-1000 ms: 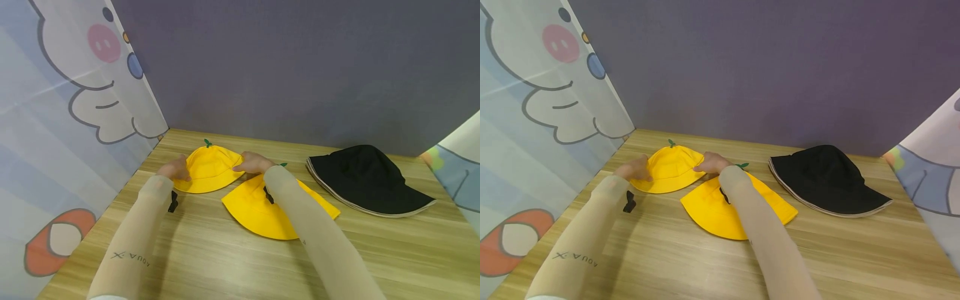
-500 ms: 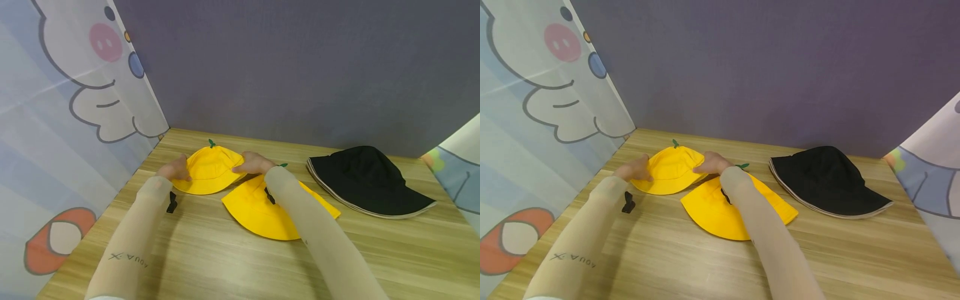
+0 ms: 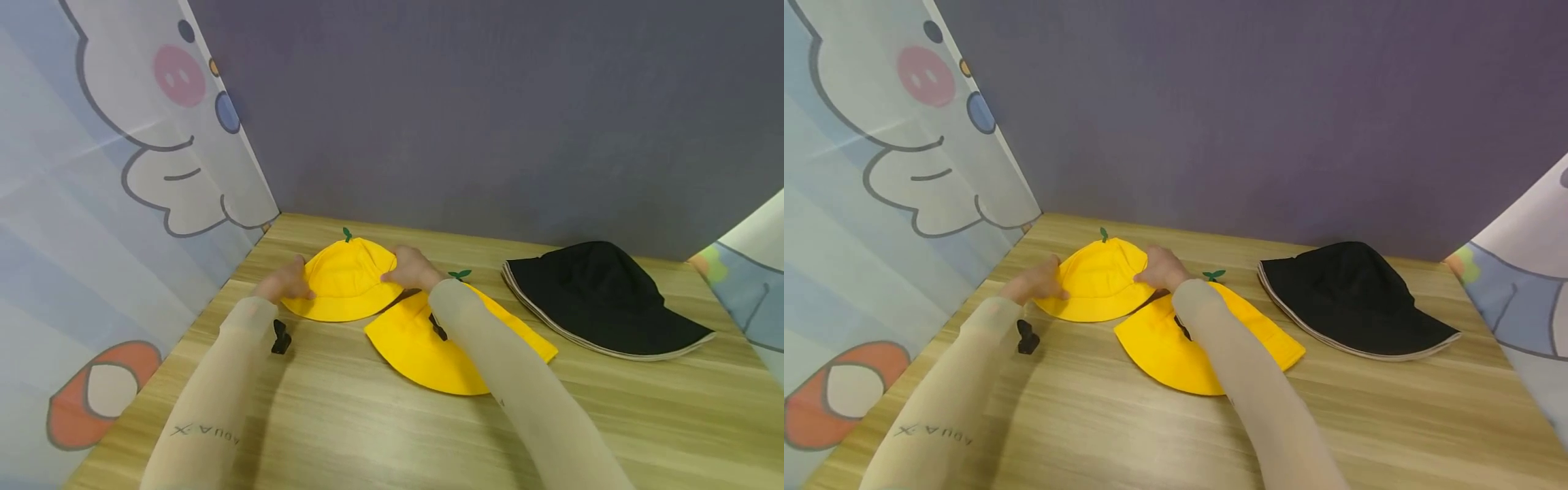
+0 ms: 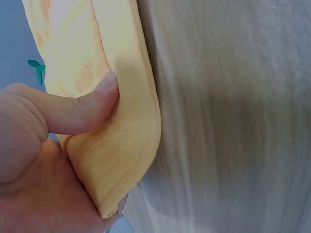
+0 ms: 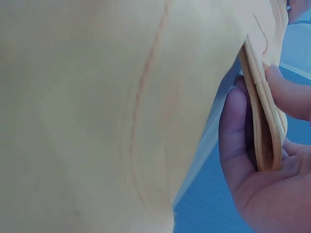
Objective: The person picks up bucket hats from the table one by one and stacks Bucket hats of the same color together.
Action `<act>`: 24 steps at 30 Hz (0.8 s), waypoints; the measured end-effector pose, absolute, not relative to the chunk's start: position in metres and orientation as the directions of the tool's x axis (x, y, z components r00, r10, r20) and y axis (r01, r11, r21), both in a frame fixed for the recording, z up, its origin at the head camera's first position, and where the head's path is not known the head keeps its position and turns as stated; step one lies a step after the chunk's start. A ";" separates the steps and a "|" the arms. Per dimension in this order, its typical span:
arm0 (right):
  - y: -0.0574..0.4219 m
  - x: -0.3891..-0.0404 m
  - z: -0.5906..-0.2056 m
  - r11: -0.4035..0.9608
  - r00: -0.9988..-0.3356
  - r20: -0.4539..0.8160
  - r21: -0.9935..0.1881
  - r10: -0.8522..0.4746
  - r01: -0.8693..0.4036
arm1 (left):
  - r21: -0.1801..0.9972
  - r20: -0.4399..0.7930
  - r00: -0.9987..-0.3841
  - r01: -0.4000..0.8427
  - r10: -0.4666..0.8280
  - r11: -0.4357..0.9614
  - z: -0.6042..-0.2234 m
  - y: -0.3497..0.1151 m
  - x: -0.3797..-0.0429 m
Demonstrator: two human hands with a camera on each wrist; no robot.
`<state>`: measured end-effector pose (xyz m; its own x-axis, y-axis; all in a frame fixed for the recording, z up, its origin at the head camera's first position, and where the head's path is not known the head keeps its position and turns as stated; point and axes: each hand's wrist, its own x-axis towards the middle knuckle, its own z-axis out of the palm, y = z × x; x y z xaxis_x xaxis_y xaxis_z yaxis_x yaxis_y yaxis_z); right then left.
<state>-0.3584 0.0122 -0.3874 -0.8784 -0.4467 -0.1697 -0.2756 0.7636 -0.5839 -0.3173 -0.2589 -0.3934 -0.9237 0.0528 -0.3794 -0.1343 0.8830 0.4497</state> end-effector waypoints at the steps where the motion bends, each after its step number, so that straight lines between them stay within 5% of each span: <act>1: 0.013 -0.358 -0.388 0.768 -0.876 -0.181 -0.580 -0.446 -0.271 | 0.444 -0.375 -0.925 -0.124 0.058 0.887 -0.395 -0.259 -0.317; 24: 0.022 -0.349 -0.376 0.793 -0.894 -0.138 -0.533 -0.426 -0.295 | 0.406 -0.285 -0.947 0.022 0.150 0.913 -0.376 -0.255 -0.319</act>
<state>-0.3493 0.0224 -0.3761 -0.8942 -0.4258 -0.1382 -0.2951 0.7928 -0.5333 -0.3189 -0.2552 -0.3759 -0.9466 0.1502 -0.2853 0.0225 0.9134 0.4064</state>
